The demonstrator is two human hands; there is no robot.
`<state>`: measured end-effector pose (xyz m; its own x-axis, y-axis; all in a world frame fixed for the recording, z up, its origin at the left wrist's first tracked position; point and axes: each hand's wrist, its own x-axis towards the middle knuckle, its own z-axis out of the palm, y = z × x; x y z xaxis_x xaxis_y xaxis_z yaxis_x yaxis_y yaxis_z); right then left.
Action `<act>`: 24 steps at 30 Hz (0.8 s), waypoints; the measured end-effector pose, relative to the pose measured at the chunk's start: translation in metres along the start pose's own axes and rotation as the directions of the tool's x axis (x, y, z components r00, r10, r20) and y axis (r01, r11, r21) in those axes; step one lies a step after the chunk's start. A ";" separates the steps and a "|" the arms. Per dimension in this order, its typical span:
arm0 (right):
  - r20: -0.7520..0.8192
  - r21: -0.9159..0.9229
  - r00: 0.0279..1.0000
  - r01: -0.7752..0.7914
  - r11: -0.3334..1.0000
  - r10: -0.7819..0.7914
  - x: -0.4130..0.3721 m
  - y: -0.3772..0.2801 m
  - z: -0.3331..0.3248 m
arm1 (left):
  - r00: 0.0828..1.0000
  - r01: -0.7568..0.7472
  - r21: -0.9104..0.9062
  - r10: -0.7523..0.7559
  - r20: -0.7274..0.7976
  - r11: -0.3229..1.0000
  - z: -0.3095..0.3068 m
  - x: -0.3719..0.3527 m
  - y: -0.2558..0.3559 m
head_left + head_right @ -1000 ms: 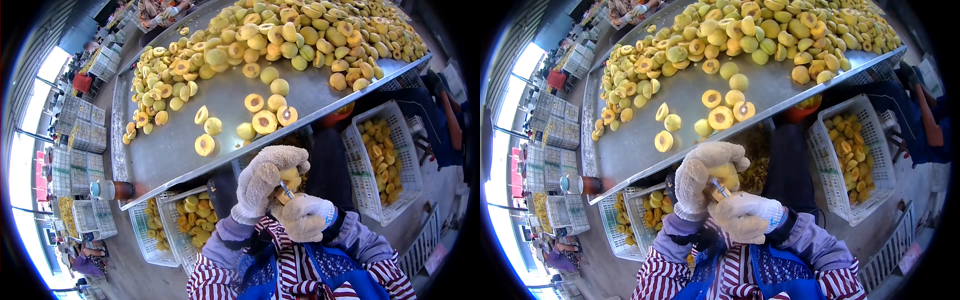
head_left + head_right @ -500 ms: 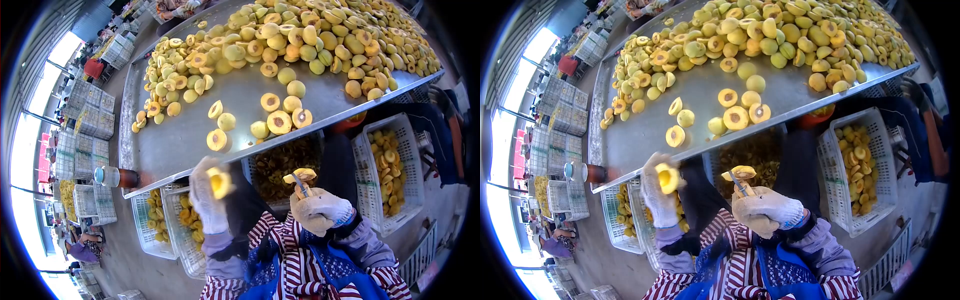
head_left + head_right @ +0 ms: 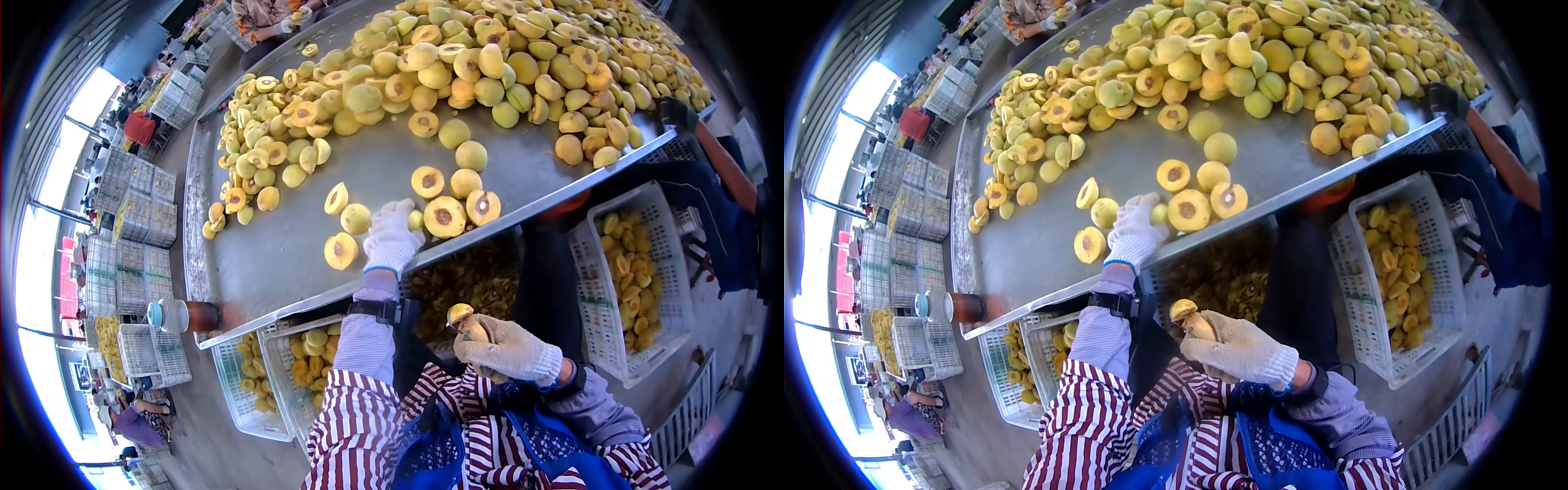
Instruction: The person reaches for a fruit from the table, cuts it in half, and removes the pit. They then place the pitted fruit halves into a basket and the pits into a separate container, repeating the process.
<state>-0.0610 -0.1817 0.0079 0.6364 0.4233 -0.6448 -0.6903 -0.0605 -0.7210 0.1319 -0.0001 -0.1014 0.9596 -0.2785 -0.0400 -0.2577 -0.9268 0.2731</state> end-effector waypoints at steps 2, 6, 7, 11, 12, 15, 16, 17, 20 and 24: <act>0.007 0.006 1.000 0.003 1.000 -0.003 0.000 0.001 -0.002 | 0.990 0.137 -0.252 -0.123 0.069 0.958 -0.005 0.002 -0.003; -0.009 -0.003 1.000 0.013 1.000 -0.013 0.002 0.000 -0.005 | 0.909 0.405 -0.912 -0.133 0.395 0.059 -0.018 -0.012 -0.019; -0.018 -0.032 0.999 0.030 0.999 -0.031 0.005 0.000 -0.006 | 0.936 0.339 -0.930 -0.051 0.348 -0.141 -0.015 -0.021 -0.023; -0.001 -0.057 0.999 0.045 0.997 -0.045 0.016 -0.002 -0.002 | 0.943 0.330 -0.898 0.069 0.325 -0.289 -0.034 -0.048 0.022; 0.003 -0.054 0.999 0.040 0.998 -0.040 0.018 -0.002 0.000 | 0.937 0.348 -0.912 0.042 0.347 -0.217 -0.029 -0.048 0.033; 0.016 -0.011 0.998 0.060 0.998 -0.060 0.018 -0.003 0.004 | 0.932 0.345 -0.875 -0.015 0.361 0.340 -0.039 -0.046 0.069; 0.019 0.007 0.998 0.055 0.998 -0.055 0.014 -0.002 0.004 | 0.908 0.380 -0.800 -0.025 0.417 0.463 -0.042 -0.041 0.075; -0.012 -0.004 0.999 0.039 0.999 -0.039 0.010 -0.003 0.003 | 0.949 0.294 -0.780 -0.070 0.308 0.552 -0.036 -0.038 0.073; -0.090 0.031 0.996 0.020 0.999 -0.018 0.001 0.001 -0.007 | 0.995 0.072 -0.545 -0.100 -0.022 0.835 -0.008 -0.020 0.055; -0.106 0.037 0.994 0.038 0.999 -0.034 0.005 0.012 -0.015 | 0.978 0.199 -0.212 -0.180 0.106 0.957 -0.009 -0.004 0.056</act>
<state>-0.0609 -0.1942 -0.0081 0.6925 0.3269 -0.6431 -0.6776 -0.0110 -0.7353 0.1150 -0.0490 -0.0775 0.9728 -0.1324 -0.1902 -0.0316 -0.8889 0.4570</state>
